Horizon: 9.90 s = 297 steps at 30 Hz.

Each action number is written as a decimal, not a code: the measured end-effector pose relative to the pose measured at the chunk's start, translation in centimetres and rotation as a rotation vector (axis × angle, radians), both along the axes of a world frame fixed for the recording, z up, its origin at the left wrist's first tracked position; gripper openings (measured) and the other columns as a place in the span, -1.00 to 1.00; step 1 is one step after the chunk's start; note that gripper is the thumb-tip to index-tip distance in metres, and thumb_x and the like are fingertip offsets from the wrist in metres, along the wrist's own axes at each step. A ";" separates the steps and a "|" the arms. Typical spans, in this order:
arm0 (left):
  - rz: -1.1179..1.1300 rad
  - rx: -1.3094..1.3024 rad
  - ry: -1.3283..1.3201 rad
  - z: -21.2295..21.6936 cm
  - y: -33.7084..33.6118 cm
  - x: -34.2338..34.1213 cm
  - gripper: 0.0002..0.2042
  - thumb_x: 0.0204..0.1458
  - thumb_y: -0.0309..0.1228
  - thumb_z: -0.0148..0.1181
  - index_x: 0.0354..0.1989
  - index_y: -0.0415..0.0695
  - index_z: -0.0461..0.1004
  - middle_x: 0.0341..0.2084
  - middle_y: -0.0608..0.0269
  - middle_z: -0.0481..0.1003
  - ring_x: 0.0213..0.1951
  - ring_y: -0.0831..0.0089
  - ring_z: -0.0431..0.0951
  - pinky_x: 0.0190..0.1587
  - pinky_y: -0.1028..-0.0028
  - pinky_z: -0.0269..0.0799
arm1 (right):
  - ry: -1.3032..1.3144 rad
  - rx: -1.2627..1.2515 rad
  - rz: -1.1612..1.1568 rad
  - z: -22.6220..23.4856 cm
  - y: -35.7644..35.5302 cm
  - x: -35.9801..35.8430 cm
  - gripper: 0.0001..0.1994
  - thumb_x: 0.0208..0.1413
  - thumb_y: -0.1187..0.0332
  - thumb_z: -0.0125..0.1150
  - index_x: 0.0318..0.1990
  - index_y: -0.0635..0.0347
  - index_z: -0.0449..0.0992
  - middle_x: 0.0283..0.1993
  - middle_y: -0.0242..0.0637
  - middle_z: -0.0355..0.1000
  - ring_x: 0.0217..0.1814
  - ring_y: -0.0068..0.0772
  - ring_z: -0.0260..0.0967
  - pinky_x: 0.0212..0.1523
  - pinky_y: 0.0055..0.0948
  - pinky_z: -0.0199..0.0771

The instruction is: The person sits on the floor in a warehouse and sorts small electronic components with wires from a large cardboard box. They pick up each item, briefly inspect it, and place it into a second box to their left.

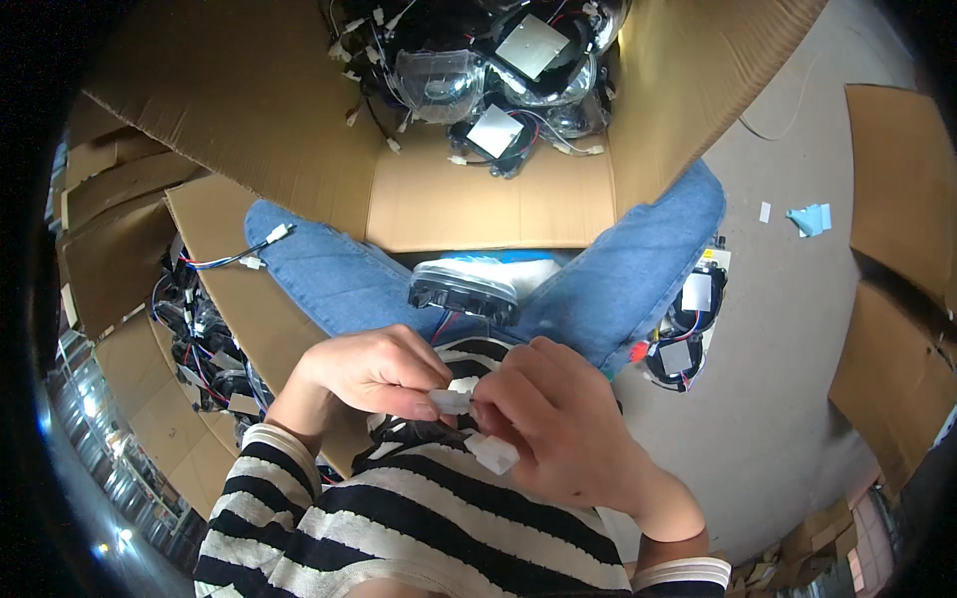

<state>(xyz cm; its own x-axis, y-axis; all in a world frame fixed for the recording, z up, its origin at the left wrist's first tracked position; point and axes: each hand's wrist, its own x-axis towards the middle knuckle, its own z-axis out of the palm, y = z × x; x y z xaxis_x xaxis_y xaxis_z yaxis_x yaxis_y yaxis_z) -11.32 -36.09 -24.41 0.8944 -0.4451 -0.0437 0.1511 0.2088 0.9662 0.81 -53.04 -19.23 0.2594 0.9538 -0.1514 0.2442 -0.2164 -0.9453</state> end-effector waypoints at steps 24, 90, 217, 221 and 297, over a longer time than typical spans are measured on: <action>0.365 0.349 0.105 0.4 0.0 -2.3 -0.80 -0.18 -0.54 0.07 -0.30 -0.22 0.43 -0.59 0.20 0.39 -0.55 0.35 0.39 -0.50 0.48 0.26 | 0.145 -0.042 -0.139 0.3 -2.1 2.9 -0.93 -0.25 0.65 0.10 -0.53 0.34 0.38 -0.59 -0.28 0.29 -0.54 -0.36 0.23 -0.55 -0.50 0.19; 0.280 1.574 0.111 -23.4 6.6 13.7 -0.76 -0.21 -0.36 0.03 -0.33 -0.17 0.36 -0.39 0.04 0.41 -0.32 0.17 0.44 -0.34 0.27 0.37 | 0.474 -0.301 -0.227 -4.8 -1.6 4.9 -0.93 -0.12 0.52 0.03 -0.43 0.30 0.40 -0.55 -0.23 0.29 -0.57 -0.37 0.25 -0.58 -0.51 0.23; -0.180 -0.051 0.038 -0.3 2.3 -0.3 -0.73 0.09 -0.40 -0.17 -0.13 -0.27 0.37 -0.45 0.05 0.46 -0.46 0.27 0.45 -0.39 0.49 0.32 | -0.040 0.059 -0.030 1.7 -1.0 3.1 -0.92 -0.29 0.58 0.12 -0.56 0.25 0.35 -0.60 -0.27 0.26 -0.56 -0.26 0.23 -0.59 -0.40 0.20; -0.258 -0.041 0.039 -0.1 2.3 -0.1 -0.74 0.09 -0.40 -0.17 -0.15 -0.27 0.37 -0.43 0.06 0.46 -0.44 0.27 0.46 -0.38 0.47 0.33 | -0.124 0.047 0.044 1.3 -0.8 3.3 -0.91 -0.30 0.58 0.12 -0.57 0.25 0.34 -0.60 -0.27 0.27 -0.54 -0.25 0.24 -0.56 -0.40 0.21; 0.260 0.410 0.074 0.2 2.0 1.4 -0.63 0.09 -0.24 -0.24 -0.14 -0.31 0.31 -0.39 0.13 0.34 -0.37 0.35 0.33 -0.28 0.48 0.25 | 0.097 -0.051 -0.102 -1.8 -1.5 1.4 -0.92 -0.27 0.64 0.06 -0.51 0.33 0.37 -0.61 -0.25 0.27 -0.59 -0.33 0.21 -0.57 -0.47 0.18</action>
